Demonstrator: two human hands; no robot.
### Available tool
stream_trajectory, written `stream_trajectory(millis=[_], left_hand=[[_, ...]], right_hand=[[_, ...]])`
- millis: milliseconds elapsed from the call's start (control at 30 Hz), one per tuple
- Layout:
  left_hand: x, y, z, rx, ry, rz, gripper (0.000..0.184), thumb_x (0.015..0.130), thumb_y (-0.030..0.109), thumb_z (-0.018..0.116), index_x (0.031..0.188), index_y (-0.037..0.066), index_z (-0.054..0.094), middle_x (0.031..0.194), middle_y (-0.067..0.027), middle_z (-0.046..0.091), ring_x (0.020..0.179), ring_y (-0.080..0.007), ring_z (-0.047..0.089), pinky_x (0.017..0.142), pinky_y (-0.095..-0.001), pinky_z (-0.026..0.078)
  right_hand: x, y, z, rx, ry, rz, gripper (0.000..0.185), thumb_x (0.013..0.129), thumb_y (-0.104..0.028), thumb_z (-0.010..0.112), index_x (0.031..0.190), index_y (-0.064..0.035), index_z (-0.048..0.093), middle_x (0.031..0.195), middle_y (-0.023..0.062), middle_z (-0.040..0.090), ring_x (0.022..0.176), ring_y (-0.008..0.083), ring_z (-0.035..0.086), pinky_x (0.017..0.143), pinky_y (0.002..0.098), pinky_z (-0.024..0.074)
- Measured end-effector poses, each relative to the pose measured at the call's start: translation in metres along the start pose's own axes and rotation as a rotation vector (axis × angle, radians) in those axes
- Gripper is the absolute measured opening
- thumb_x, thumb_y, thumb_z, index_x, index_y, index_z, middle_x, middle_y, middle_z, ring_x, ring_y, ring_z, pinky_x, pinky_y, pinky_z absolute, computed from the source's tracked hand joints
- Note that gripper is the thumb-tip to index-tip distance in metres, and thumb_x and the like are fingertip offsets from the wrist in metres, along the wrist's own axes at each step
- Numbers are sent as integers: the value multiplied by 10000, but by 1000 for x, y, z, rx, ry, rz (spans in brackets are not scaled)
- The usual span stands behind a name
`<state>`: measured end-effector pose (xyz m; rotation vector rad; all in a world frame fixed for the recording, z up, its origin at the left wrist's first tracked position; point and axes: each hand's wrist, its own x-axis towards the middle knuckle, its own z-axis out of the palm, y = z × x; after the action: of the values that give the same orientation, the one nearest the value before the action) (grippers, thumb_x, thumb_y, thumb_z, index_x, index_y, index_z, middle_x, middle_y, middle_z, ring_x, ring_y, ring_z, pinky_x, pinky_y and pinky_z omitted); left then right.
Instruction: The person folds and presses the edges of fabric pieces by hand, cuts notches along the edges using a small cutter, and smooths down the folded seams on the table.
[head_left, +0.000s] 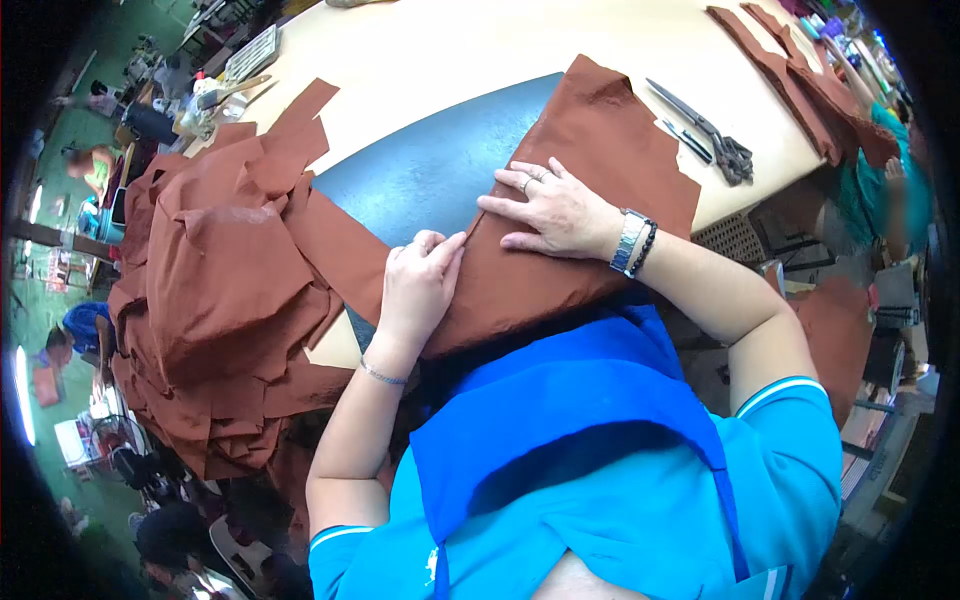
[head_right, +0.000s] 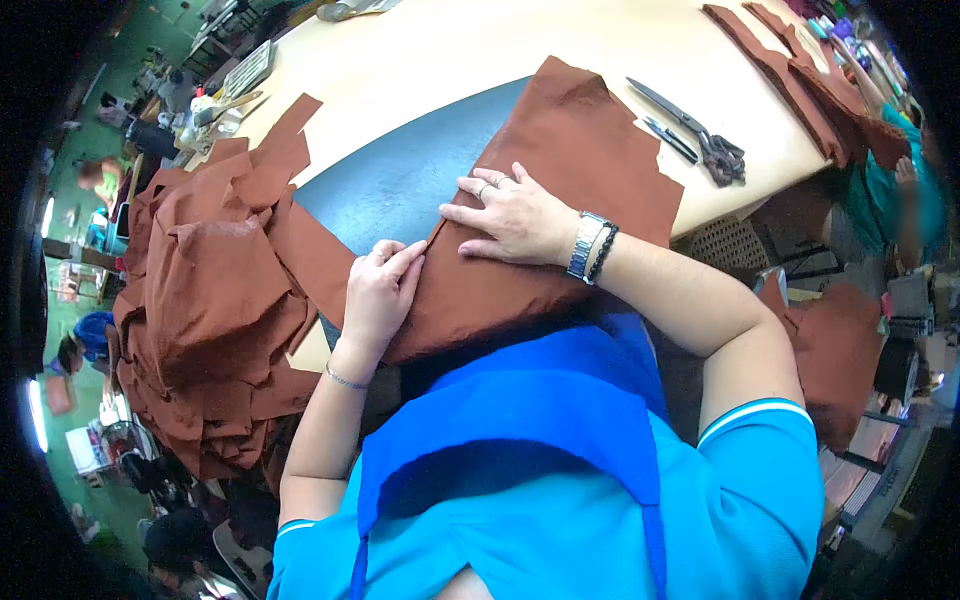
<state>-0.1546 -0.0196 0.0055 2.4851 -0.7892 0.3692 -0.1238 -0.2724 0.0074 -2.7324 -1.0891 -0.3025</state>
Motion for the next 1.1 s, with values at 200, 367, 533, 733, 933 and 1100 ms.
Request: stream_trajectory(millis=[200, 367, 533, 733, 933, 1100], left_hand=[[-4, -1, 1, 116, 38, 41, 149, 885, 138, 670, 1018, 100, 727, 891, -52, 645, 752, -215, 629, 718, -363, 446], [-4, 4, -13, 121, -56, -25, 150, 895, 136, 648, 1020, 111, 727, 909, -51, 648, 832, -223, 638, 857, -444, 450], [-6, -4, -31, 82, -198, -202, 124, 917, 173, 635, 984, 138, 733, 913, -22, 655, 922, -234, 649, 1089, -642, 306], [-9, -11, -39, 146, -214, -75, 119, 915, 184, 636, 976, 176, 739, 900, 14, 641, 929, -189, 640, 1104, -666, 290], [-19, -27, -40, 297, -191, 93, 192, 872, 161, 663, 1037, 232, 731, 957, 59, 639, 928, -148, 633, 1118, -663, 256], [-21, -36, -50, 377, -178, 175, 160, 880, 213, 637, 1009, 244, 727, 965, 76, 633, 949, -129, 625, 1130, -669, 245]], right_hand=[[-1, -10, -1, -65, -36, -53, 775, 876, -725, 481, 1423, -177, 511, 1422, 188, 474, 1331, 360, 446, 1036, 683, 345], [3, -29, -7, -45, -139, -32, 765, 861, -717, 514, 1430, -205, 507, 1385, 178, 498, 1316, 336, 456, 1050, 658, 328], [2, -33, 3, -12, -72, -68, 749, 871, -700, 518, 1418, -189, 514, 1360, 176, 516, 1290, 333, 474, 1045, 632, 355], [4, -52, -6, -14, -117, -23, 728, 886, -666, 528, 1418, -170, 510, 1330, 174, 531, 1280, 339, 480, 1049, 601, 370], [7, -60, 4, 58, -111, -74, 738, 884, -665, 533, 1438, -179, 491, 1300, 186, 533, 1221, 331, 502, 1004, 588, 407], [11, -66, -7, 19, -176, -41, 729, 880, -666, 541, 1448, -213, 486, 1306, 200, 522, 1202, 341, 503, 957, 574, 447]])
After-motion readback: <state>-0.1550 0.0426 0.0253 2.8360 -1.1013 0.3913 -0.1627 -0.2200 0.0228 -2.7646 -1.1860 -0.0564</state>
